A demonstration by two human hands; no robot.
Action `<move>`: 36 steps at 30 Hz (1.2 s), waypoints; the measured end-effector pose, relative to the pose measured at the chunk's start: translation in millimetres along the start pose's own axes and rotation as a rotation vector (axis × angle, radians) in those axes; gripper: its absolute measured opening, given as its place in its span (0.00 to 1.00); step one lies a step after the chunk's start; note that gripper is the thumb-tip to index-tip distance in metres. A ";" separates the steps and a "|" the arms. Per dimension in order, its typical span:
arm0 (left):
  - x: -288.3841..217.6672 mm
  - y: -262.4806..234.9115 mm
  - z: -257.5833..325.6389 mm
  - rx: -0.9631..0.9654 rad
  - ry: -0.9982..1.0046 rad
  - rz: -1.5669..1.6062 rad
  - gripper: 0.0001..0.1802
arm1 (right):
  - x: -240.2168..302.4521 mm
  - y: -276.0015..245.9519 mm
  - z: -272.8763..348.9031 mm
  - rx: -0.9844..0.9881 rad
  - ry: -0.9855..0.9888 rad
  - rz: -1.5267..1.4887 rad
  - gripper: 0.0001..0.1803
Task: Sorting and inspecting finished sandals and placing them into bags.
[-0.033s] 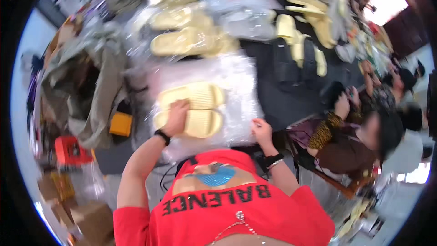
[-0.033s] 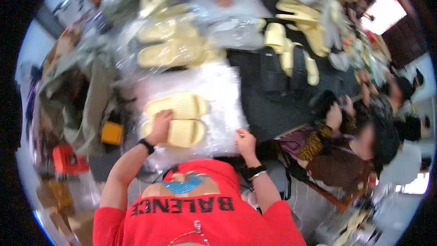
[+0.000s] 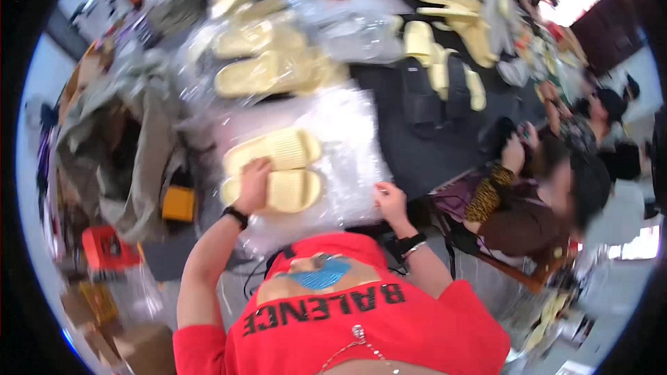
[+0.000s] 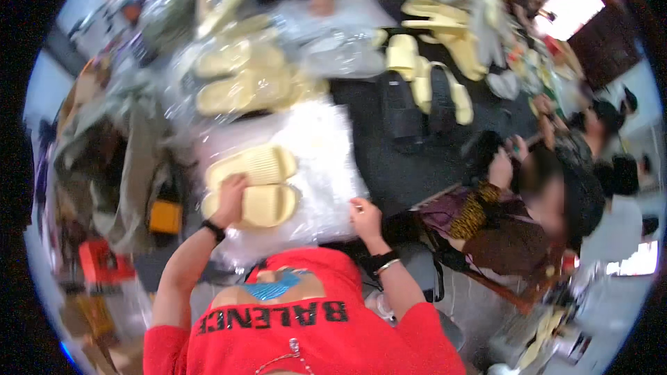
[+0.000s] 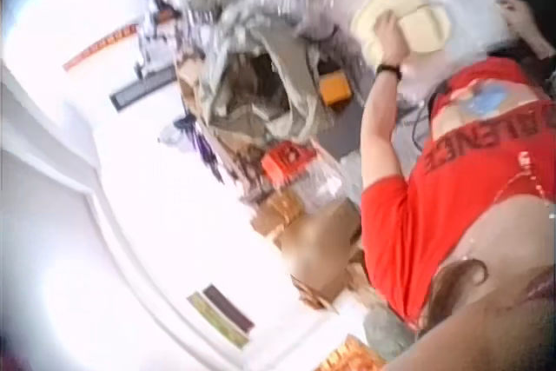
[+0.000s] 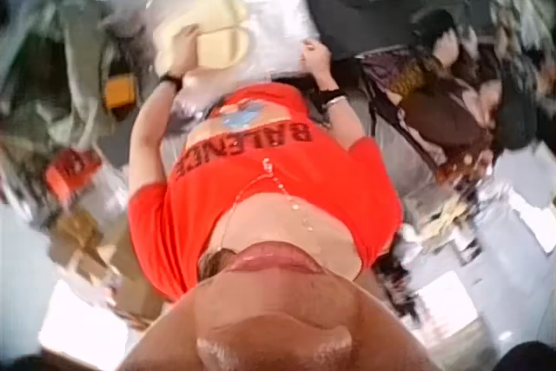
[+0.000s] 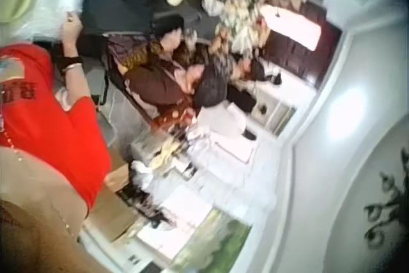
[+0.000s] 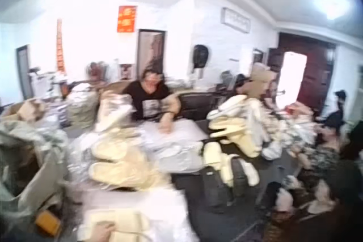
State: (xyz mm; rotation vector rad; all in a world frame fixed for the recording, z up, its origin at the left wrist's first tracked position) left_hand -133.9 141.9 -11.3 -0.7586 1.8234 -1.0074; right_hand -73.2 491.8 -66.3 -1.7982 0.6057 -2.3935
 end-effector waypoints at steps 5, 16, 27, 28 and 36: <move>-50.9 -44.9 -35.8 0.056 0.071 -0.148 0.14 | 82.8 -13.8 14.4 -0.201 -0.608 0.512 0.19; -199.8 -55.7 -108.7 0.007 0.376 0.100 0.23 | 145.5 -27.9 -4.1 0.304 -0.229 -0.354 0.30; -95.7 -116.7 -72.8 -0.223 -0.013 0.304 0.10 | 143.4 -131.8 -170.7 -0.349 -0.108 -0.365 0.45; -69.8 -115.0 -52.4 -0.244 -0.059 0.263 0.09 | 147.0 -117.1 -165.2 -0.298 -0.109 -0.250 0.43; 47.8 -151.8 104.1 -0.409 -0.660 0.254 0.12 | 99.2 43.1 -6.8 0.633 0.116 0.037 0.24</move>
Point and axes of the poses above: each hand's wrist, its own z-axis away from the middle knuckle, its own y-axis out of the palm, x = y × z, the point moved 7 cm from there along -z, towards the middle knuckle, and after that the axes turned 4 degrees about -x, right-handed, at the moved point
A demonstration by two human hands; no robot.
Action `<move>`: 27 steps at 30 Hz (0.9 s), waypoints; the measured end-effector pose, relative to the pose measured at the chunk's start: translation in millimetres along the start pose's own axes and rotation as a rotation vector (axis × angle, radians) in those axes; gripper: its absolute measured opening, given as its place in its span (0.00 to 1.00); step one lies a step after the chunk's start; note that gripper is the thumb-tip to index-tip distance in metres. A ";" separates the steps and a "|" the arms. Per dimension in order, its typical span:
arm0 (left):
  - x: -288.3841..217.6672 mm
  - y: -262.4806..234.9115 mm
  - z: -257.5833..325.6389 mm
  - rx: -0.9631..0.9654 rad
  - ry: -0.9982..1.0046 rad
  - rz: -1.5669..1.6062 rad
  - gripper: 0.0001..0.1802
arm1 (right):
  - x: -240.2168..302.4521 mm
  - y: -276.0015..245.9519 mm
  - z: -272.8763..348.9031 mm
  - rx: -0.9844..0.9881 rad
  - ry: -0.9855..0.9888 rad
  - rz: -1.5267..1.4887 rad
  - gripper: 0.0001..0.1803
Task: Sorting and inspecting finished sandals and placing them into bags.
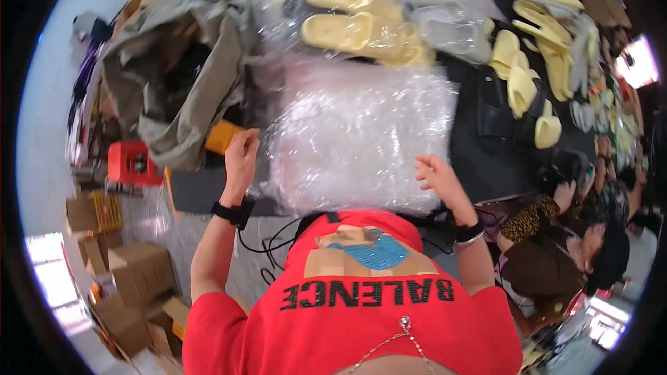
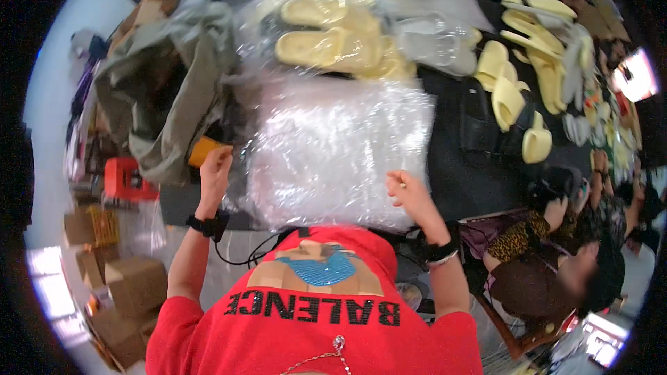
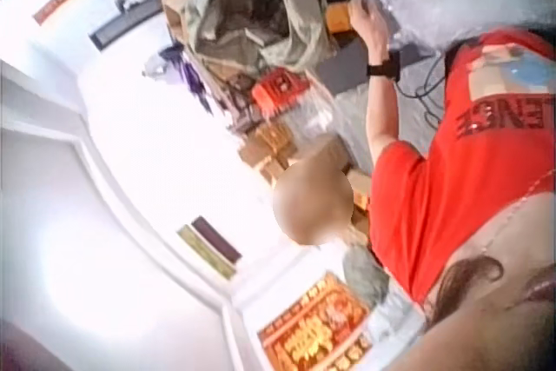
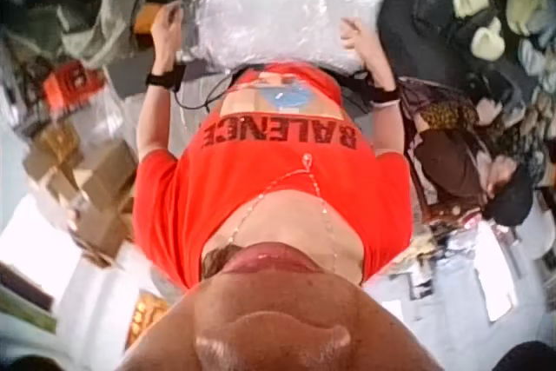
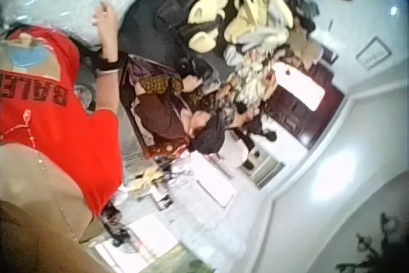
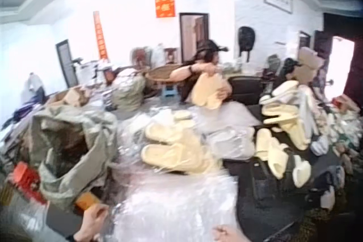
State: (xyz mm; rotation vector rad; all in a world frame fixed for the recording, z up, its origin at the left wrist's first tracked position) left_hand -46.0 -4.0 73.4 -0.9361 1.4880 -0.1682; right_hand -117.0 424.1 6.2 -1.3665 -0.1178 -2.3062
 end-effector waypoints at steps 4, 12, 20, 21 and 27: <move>87.3 -25.0 47.1 -0.160 -0.304 -0.159 0.27 | -15.5 32.5 1.8 -0.241 -0.244 0.409 0.32; 96.6 22.7 81.6 0.060 -0.680 0.435 0.30 | -15.3 41.5 -11.2 -0.118 -0.032 0.254 0.39; 80.9 29.4 64.3 -0.043 -0.616 0.585 0.30 | 5.3 -31.4 -1.6 -0.646 -0.131 0.726 0.36; 68.7 29.4 58.4 -0.015 -0.621 0.613 0.34 | -2.3 -36.2 -5.3 -0.595 -0.106 0.641 0.36; 40.1 57.3 48.2 0.268 -0.571 0.695 0.51 | -16.2 -32.6 -12.2 -0.564 -0.312 0.398 0.23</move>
Point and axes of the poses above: each hand's wrist, its own z-axis away from the middle knuckle, its own y-axis out of the palm, x = y × z, the point moved 7 cm from there along -z, towards the middle knuckle, and after that the axes turned 4 degrees about -x, right-handed, at the moved point
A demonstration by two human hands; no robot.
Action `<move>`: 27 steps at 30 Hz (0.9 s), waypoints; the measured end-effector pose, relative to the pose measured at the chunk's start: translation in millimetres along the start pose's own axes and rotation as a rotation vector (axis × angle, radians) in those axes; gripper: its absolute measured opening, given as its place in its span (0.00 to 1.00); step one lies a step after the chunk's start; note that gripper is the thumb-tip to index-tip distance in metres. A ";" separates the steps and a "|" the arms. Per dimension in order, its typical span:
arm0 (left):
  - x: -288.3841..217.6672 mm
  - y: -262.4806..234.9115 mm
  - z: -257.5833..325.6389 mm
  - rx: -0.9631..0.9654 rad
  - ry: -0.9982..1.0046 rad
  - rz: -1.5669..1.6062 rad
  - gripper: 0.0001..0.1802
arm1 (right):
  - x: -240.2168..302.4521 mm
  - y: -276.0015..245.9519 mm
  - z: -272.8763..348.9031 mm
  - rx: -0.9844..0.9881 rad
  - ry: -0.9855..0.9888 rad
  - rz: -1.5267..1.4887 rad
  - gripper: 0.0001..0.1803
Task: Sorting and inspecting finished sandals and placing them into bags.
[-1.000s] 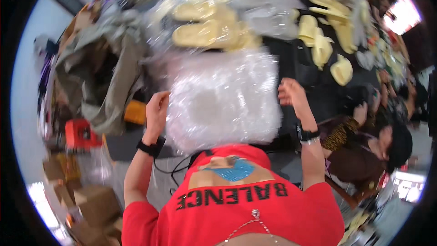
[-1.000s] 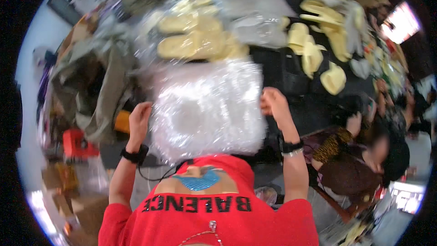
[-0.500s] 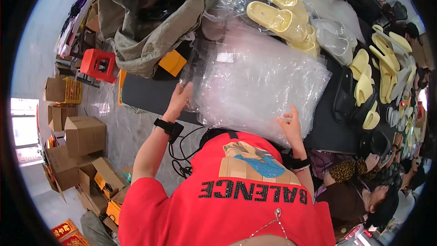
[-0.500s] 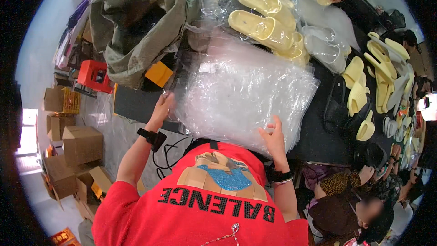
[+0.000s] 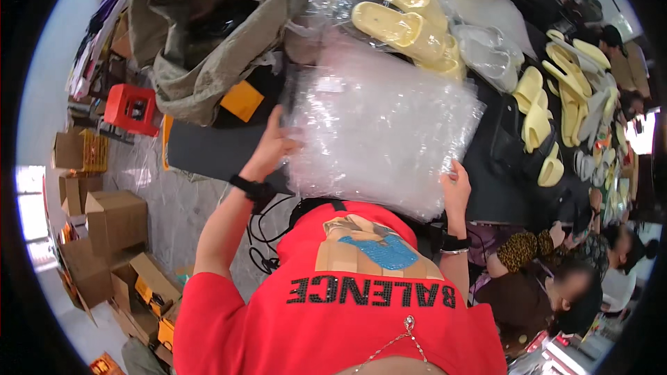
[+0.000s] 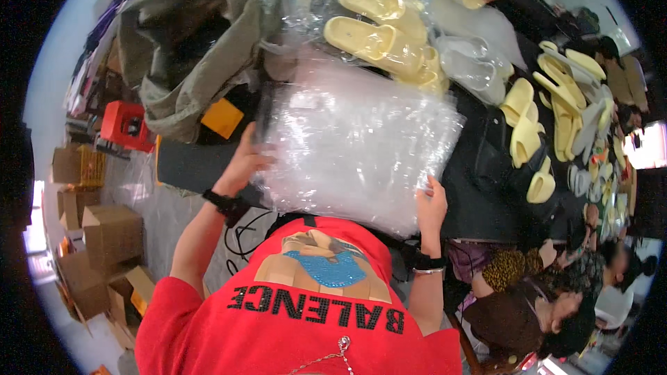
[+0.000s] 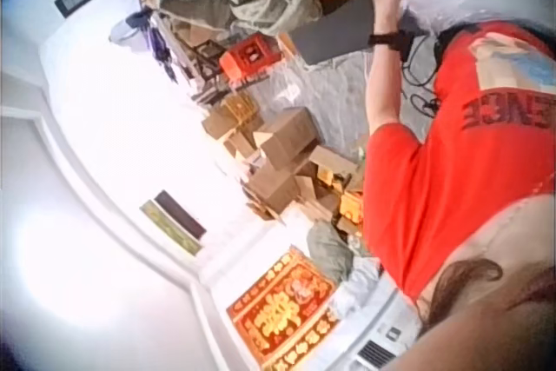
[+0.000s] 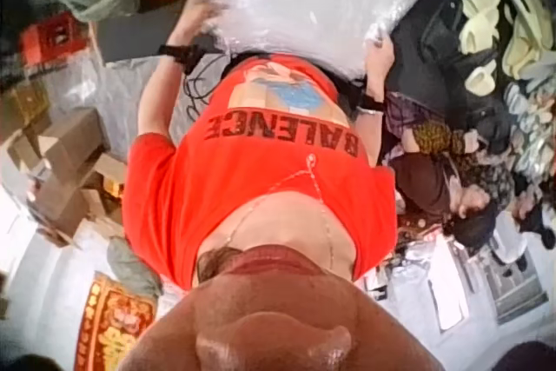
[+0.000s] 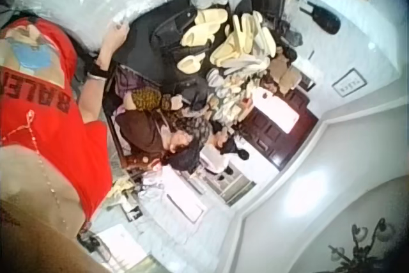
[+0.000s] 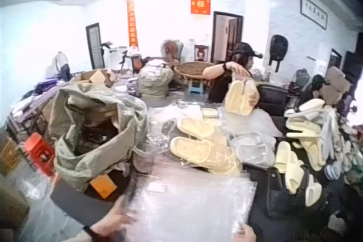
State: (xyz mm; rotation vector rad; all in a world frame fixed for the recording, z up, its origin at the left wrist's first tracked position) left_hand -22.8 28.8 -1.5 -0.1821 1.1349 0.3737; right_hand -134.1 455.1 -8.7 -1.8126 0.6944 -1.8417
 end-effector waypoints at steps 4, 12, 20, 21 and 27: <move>2.6 55.7 6.4 0.240 0.012 0.129 0.54 | -25.8 3.7 -7.8 0.028 0.005 -0.111 0.20; 1.3 13.3 1.2 -0.170 0.194 -0.426 0.46 | -22.2 1.9 -12.0 0.150 0.243 -0.440 0.21; 10.1 -15.7 -3.2 -0.204 0.223 -0.432 0.37 | -3.9 42.7 7.2 0.390 0.208 -0.319 0.23; -5.3 -11.2 5.2 -0.226 0.273 -0.479 0.38 | 2.1 39.5 7.9 0.385 0.230 -0.394 0.24; -6.5 11.4 26.8 0.010 0.165 -0.476 0.47 | 6.1 28.6 3.1 0.279 -0.039 -0.084 0.35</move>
Point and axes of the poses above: each hand's wrist, its own z-axis away from the middle knuckle, its own y-axis out of the palm, x = y × z, the point moved 7 cm from there along -z, towards the middle knuckle, and after that the axes turned 4 degrees about -x, right-handed, at the moved point
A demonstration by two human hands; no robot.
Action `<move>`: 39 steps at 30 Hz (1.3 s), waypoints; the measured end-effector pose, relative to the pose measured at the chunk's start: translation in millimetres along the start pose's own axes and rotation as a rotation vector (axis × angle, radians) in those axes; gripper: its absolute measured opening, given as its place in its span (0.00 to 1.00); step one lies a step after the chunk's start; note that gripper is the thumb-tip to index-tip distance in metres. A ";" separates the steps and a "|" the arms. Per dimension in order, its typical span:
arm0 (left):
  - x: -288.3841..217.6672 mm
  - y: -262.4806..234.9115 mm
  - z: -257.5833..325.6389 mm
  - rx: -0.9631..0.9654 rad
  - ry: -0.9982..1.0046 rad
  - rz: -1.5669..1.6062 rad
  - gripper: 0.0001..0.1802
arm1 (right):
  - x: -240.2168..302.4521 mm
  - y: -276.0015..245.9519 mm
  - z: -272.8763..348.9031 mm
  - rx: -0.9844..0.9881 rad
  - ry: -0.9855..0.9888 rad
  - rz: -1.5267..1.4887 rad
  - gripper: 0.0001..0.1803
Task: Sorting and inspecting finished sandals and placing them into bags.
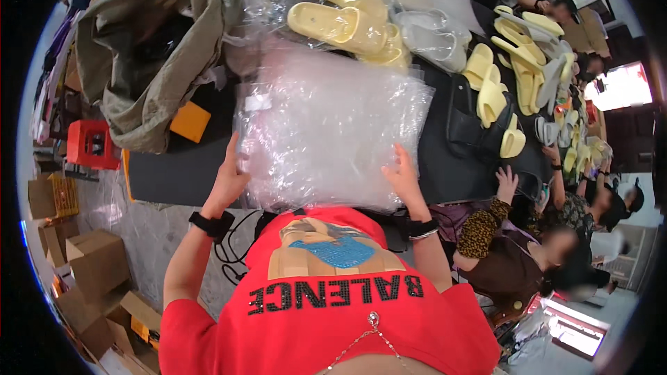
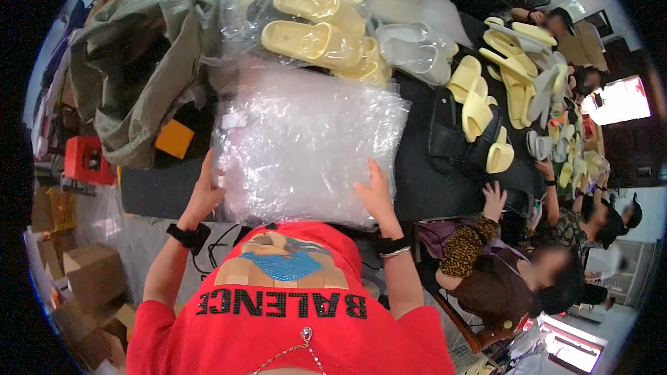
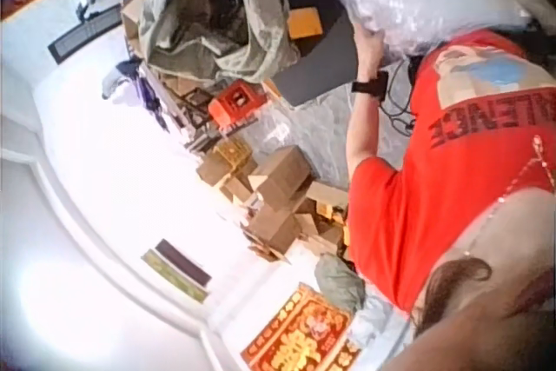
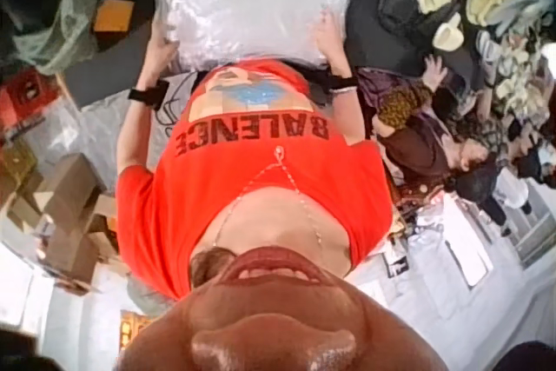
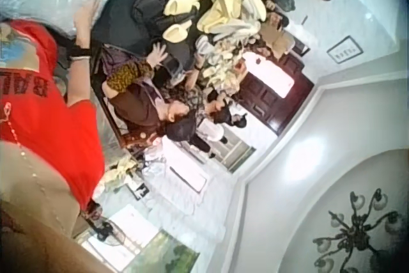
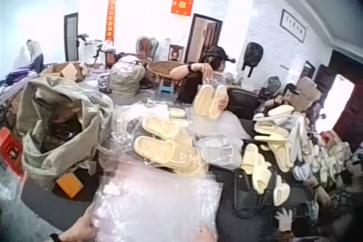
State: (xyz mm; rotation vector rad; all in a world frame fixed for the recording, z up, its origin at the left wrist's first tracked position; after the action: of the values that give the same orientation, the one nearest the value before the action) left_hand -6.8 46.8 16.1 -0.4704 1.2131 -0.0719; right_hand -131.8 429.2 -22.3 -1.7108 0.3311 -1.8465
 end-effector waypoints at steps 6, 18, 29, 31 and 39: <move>31.4 -13.8 -22.4 -0.032 -0.074 0.171 0.45 | 10.9 2.6 4.5 -0.121 -0.058 0.342 0.32; 15.9 16.0 -54.8 -0.083 0.171 -0.197 0.49 | -24.1 -22.0 -6.8 -0.164 0.188 -0.492 0.17; 48.8 38.0 -113.4 -0.112 0.004 0.114 0.59 | -22.5 -66.6 -40.4 -0.347 0.192 0.000 0.44; 46.8 46.9 -120.7 -0.072 0.033 0.087 0.56 | -52.5 -36.5 -60.6 -0.153 0.225 -0.426 0.45; 26.5 44.1 -89.3 -0.023 0.120 0.239 0.50 | -51.3 0.6 -67.6 -0.185 0.152 -0.119 0.52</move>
State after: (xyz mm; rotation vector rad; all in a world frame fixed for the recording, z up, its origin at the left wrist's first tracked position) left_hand -87.3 50.9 -48.1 -0.3420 1.3814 0.1192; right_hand -197.4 444.0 -74.3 -1.7473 0.4839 -2.0957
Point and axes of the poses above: each hand's wrist, its own z-axis away from the middle knuckle, its own y-axis out of the palm, x = y × z, the point moved 7 cm from there along -z, towards the middle knuckle, and after that the axes turned 4 degrees about -x, right-handed, at the moved point
